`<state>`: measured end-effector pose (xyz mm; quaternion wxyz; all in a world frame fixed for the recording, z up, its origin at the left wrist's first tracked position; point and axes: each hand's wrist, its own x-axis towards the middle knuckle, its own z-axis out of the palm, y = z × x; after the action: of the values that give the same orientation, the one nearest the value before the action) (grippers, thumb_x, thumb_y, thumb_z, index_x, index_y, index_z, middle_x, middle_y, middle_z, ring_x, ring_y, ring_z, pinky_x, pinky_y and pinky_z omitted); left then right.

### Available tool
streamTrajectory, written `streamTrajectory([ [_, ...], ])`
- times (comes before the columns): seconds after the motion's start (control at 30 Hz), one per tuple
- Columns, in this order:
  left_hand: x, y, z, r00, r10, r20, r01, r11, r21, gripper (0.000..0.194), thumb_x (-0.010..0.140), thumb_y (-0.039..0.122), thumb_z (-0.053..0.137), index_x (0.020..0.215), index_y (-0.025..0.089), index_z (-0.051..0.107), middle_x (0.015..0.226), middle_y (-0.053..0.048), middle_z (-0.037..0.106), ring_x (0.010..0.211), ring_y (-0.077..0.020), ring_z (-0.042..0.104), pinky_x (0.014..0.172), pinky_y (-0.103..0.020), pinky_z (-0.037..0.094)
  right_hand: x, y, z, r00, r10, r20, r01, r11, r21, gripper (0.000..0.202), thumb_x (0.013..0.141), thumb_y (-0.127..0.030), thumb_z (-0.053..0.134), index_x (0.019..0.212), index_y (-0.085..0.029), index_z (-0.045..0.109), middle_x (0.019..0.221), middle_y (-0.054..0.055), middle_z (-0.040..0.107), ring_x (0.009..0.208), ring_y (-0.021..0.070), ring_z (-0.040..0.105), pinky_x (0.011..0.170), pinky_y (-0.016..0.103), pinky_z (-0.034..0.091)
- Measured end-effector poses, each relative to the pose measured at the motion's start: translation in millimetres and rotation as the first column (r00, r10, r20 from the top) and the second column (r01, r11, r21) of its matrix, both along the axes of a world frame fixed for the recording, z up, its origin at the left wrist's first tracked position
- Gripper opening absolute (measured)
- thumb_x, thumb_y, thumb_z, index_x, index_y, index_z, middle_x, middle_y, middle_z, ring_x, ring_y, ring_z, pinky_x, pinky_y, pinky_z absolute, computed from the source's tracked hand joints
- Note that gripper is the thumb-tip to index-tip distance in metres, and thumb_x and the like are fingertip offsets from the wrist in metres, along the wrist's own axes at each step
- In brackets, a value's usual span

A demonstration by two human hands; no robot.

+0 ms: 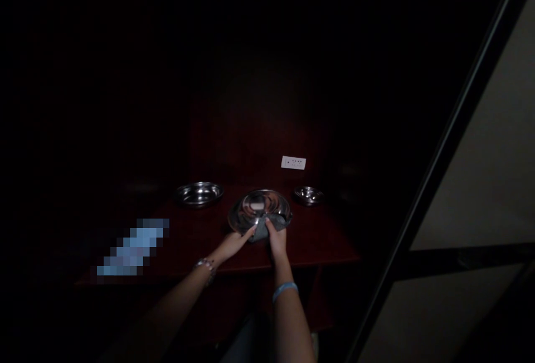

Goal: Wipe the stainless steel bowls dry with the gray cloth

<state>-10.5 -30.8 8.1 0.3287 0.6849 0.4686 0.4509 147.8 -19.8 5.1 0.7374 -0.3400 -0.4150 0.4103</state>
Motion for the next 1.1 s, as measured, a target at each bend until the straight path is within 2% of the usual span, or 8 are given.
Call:
streamTrajectory([
  [0.1, 1, 5, -2.6, 0.999, -0.031, 0.029, 0.031, 1.000, 0.000, 0.064, 0.084, 0.058, 0.056, 0.134, 0.017, 0.061, 0.143, -0.009, 0.058, 0.138, -0.0260, 0.048, 0.119, -0.037, 0.031, 0, 2, -2.6, 1.000, 0.007, -0.013, -0.007, 1.000, -0.023, 0.049, 0.062, -0.041, 0.082, 0.103, -0.017, 0.072, 0.110, 0.008, 0.076, 0.103, 0.0252, 0.070, 0.098, 0.039, 0.052],
  [0.33, 5, 18, -7.0, 0.967, -0.122, 0.224, 0.117, 0.993, 0.032, 0.059, 0.083, 0.050, 0.059, 0.125, 0.008, 0.064, 0.134, -0.014, 0.065, 0.130, -0.0278, 0.057, 0.115, -0.036, 0.038, -1, 7, -6.9, 0.999, 0.017, -0.032, -0.017, 1.000, -0.021, 0.051, 0.063, -0.042, 0.080, 0.106, -0.016, 0.070, 0.111, 0.008, 0.076, 0.104, 0.0244, 0.070, 0.100, 0.040, 0.050],
  [0.63, -3, 9, 11.7, 0.918, 0.116, 0.380, -0.131, 0.991, 0.014, 0.057, 0.082, 0.055, 0.057, 0.118, 0.011, 0.067, 0.117, -0.012, 0.074, 0.118, -0.0279, 0.065, 0.105, -0.039, 0.048, -2, 3, -1.5, 0.997, -0.080, 0.024, 0.079, 0.997, 0.019, 0.057, 0.064, -0.042, 0.080, 0.113, -0.016, 0.067, 0.119, 0.009, 0.073, 0.108, 0.0237, 0.067, 0.102, 0.039, 0.048],
  [0.77, -5, 4, 13.5, 0.929, 0.135, 0.343, -0.148, 0.989, 0.011, 0.055, 0.085, 0.057, 0.051, 0.105, 0.011, 0.072, 0.105, -0.013, 0.077, 0.108, -0.0289, 0.069, 0.095, -0.037, 0.053, -1, 4, -3.3, 0.996, -0.078, 0.039, 0.076, 0.997, 0.030, 0.057, 0.067, -0.044, 0.078, 0.116, -0.016, 0.066, 0.121, 0.010, 0.072, 0.111, 0.0232, 0.066, 0.102, 0.038, 0.048],
  [0.87, -3, 3, 13.7, 0.944, 0.142, 0.297, -0.150, 0.989, 0.002, 0.055, 0.087, 0.056, 0.048, 0.103, 0.010, 0.073, 0.103, -0.014, 0.077, 0.107, -0.0279, 0.069, 0.093, -0.034, 0.054, 0, 7, -5.5, 0.997, -0.071, 0.027, 0.070, 0.997, 0.029, 0.054, 0.066, -0.044, 0.078, 0.112, -0.017, 0.068, 0.119, 0.009, 0.073, 0.110, 0.0236, 0.067, 0.104, 0.039, 0.047],
  [0.93, -2, 1, 14.0, 0.953, 0.115, 0.280, -0.121, 0.993, 0.004, 0.056, 0.087, 0.056, 0.049, 0.107, 0.010, 0.072, 0.109, -0.014, 0.076, 0.112, -0.0272, 0.068, 0.097, -0.034, 0.053, 1, 8, -7.0, 0.997, -0.072, 0.023, 0.072, 0.997, 0.027, 0.052, 0.066, -0.043, 0.078, 0.109, -0.017, 0.070, 0.116, 0.008, 0.074, 0.108, 0.0240, 0.067, 0.105, 0.040, 0.046],
  [1.0, 0, -1, 13.2, 0.971, 0.035, 0.236, -0.043, 0.999, 0.030, 0.055, 0.085, 0.056, 0.054, 0.112, 0.012, 0.071, 0.117, -0.013, 0.074, 0.116, -0.0269, 0.066, 0.102, -0.035, 0.050, 2, 10, -8.5, 0.998, -0.056, 0.024, 0.055, 0.998, 0.019, 0.049, 0.067, -0.043, 0.078, 0.107, -0.017, 0.070, 0.113, 0.008, 0.075, 0.106, 0.0245, 0.069, 0.102, 0.041, 0.048],
  [1.1, -1, -4, 8.3, 0.997, -0.021, 0.080, 0.017, 0.998, 0.053, 0.056, 0.078, 0.056, 0.065, 0.119, 0.017, 0.070, 0.126, -0.010, 0.070, 0.125, -0.0288, 0.060, 0.110, -0.038, 0.043, 3, 11, -10.9, 0.999, -0.016, 0.031, 0.016, 1.000, 0.017, 0.046, 0.067, -0.043, 0.078, 0.105, -0.017, 0.071, 0.110, 0.008, 0.076, 0.104, 0.0249, 0.070, 0.099, 0.040, 0.050],
])
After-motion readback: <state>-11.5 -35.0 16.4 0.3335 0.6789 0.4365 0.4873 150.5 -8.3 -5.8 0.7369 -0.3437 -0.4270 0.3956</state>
